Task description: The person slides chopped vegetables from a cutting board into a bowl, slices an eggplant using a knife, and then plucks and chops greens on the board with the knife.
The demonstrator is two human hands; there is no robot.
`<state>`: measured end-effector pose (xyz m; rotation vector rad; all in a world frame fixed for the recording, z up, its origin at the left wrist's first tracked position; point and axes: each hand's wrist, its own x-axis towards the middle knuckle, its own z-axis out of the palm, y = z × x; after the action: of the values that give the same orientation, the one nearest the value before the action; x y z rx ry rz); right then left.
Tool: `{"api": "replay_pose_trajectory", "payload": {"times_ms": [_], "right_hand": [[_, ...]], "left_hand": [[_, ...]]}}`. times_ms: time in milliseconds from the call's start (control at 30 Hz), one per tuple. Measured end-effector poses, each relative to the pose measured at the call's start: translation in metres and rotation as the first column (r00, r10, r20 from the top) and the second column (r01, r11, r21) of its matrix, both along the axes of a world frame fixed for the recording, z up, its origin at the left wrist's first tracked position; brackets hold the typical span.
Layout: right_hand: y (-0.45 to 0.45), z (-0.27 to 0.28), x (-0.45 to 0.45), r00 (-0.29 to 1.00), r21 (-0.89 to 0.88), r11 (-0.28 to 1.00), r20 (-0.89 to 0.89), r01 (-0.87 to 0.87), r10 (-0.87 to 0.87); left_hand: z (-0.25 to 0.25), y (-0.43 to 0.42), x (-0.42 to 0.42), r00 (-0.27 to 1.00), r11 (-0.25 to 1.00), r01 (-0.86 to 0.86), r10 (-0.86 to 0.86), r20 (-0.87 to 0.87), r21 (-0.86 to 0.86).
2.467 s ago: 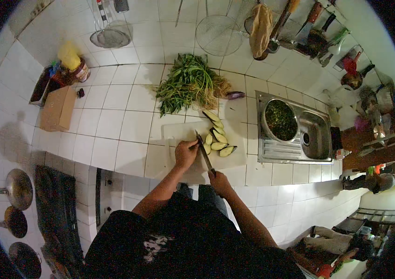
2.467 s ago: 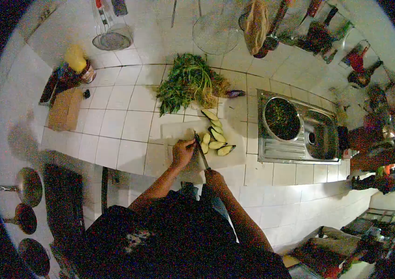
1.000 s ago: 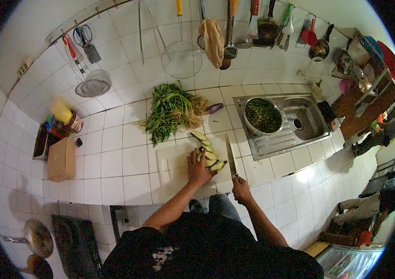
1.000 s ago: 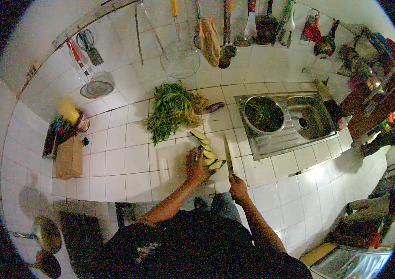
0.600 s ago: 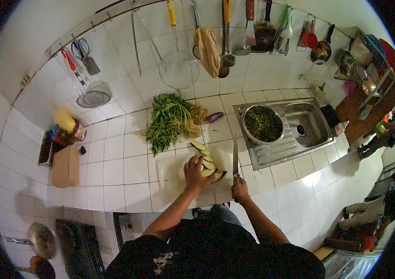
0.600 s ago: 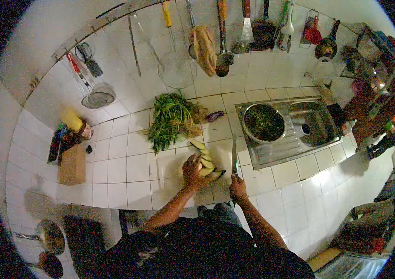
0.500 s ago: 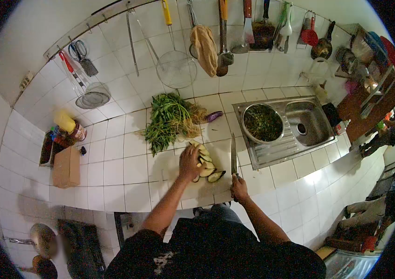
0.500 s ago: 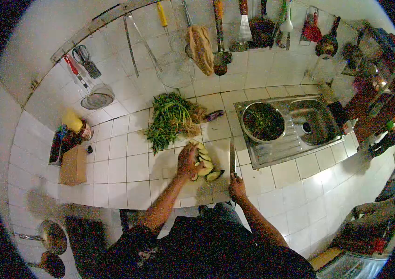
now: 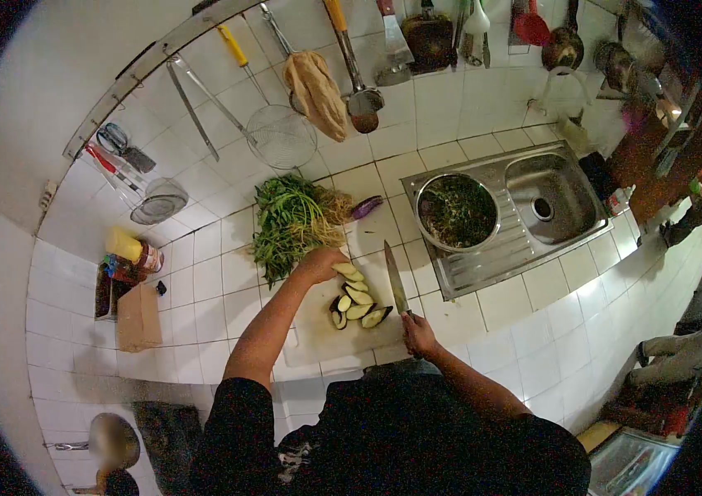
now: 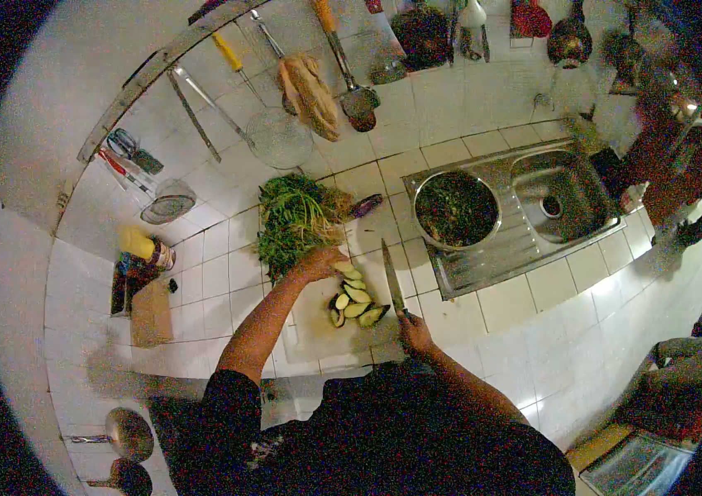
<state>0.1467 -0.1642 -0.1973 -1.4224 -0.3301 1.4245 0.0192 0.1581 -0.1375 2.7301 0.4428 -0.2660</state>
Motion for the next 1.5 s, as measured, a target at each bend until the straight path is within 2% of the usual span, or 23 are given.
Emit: {"api": "replay_pose_trajectory", "payload": {"times_ms": [67,133,167,233,300,433,467,533,600,633,700,933,1000,1133,1233,1333,1433,1500], "right_hand": [[0.0,0.0,0.002,1.0,-0.025,0.999,0.008,-0.019,0.02],[0.002,-0.002,0.002,0.999,-0.048,0.998,0.017,-0.05,0.051],[0.003,-0.002,0.004,0.998,-0.045,0.997,-0.008,-0.06,0.06],[0.002,-0.007,0.008,0.996,-0.041,0.996,-0.031,-0.08,0.079],[0.001,-0.011,0.012,0.987,-0.056,0.994,-0.134,-0.099,0.09],[0.0,-0.006,0.015,0.976,-0.078,0.984,-0.161,-0.161,0.147],[0.001,-0.003,0.015,0.979,-0.103,0.978,-0.115,-0.18,0.168],[0.004,-0.008,0.018,0.979,-0.123,0.972,-0.069,-0.198,0.191],[0.004,-0.015,0.013,0.984,-0.011,0.984,-0.015,-0.177,0.177],[0.002,-0.012,0.012,0.983,-0.014,0.983,-0.023,-0.182,0.181],[0.002,-0.002,0.017,0.969,-0.043,0.986,-0.197,-0.163,0.151],[0.001,0.0,0.016,0.973,-0.035,0.988,-0.183,-0.152,0.143],[-0.001,0.004,0.016,0.978,-0.008,0.988,-0.145,-0.153,0.15],[-0.001,0.008,0.017,0.978,-0.023,0.991,-0.166,-0.133,0.127],[0.001,0.005,0.014,0.974,-0.008,0.994,-0.199,-0.112,0.108],[0.001,0.01,0.012,0.989,-0.018,0.995,-0.113,-0.098,0.095],[-0.004,0.008,0.013,0.988,-0.001,0.995,-0.121,-0.099,0.098],[-0.003,0.006,0.012,0.984,0.036,0.996,-0.156,-0.084,0.089]], "left_hand": [[0.001,0.0,0.002,0.999,0.999,-0.012,0.013,0.037,-0.03],[0.004,-0.006,0.005,0.987,0.991,0.088,-0.074,0.14,-0.098],[0.003,-0.011,0.009,0.989,0.992,0.077,-0.063,0.135,-0.099],[-0.005,-0.018,0.016,0.992,0.992,0.125,-0.125,-0.023,-0.007],[-0.005,-0.021,0.015,0.997,0.997,0.07,-0.071,-0.036,-0.019],[0.005,-0.028,0.011,1.0,0.999,-0.003,0.002,-0.026,-0.046],[0.007,-0.03,0.012,1.0,0.999,-0.008,0.007,-0.022,-0.045],[0.02,-0.034,0.012,0.997,0.997,0.01,-0.016,-0.076,-0.082],[0.017,-0.035,0.007,0.995,0.997,0.049,-0.053,-0.083,-0.053],[0.019,-0.041,0.006,0.996,0.997,0.071,-0.073,-0.055,-0.04],[0.015,-0.047,0.009,0.992,0.991,0.122,-0.123,-0.007,-0.056],[-0.009,-0.046,0.016,0.98,0.978,0.17,-0.18,-0.08,-0.121],[-0.007,-0.046,0.011,0.996,0.983,0.082,-0.086,-0.015,-0.167],[0.002,-0.05,0.011,0.998,0.977,0.041,-0.03,0.057,-0.207],[0.003,-0.051,0.009,1.0,0.983,0.022,-0.022,0.001,-0.182],[-0.001,-0.047,0.005,0.999,0.994,0.026,-0.021,0.051,-0.107],[-0.004,-0.042,0.009,0.992,0.979,0.12,-0.11,0.069,-0.163],[-0.008,-0.049,0.016,0.965,0.957,0.238,-0.252,-0.067,-0.168]]}}
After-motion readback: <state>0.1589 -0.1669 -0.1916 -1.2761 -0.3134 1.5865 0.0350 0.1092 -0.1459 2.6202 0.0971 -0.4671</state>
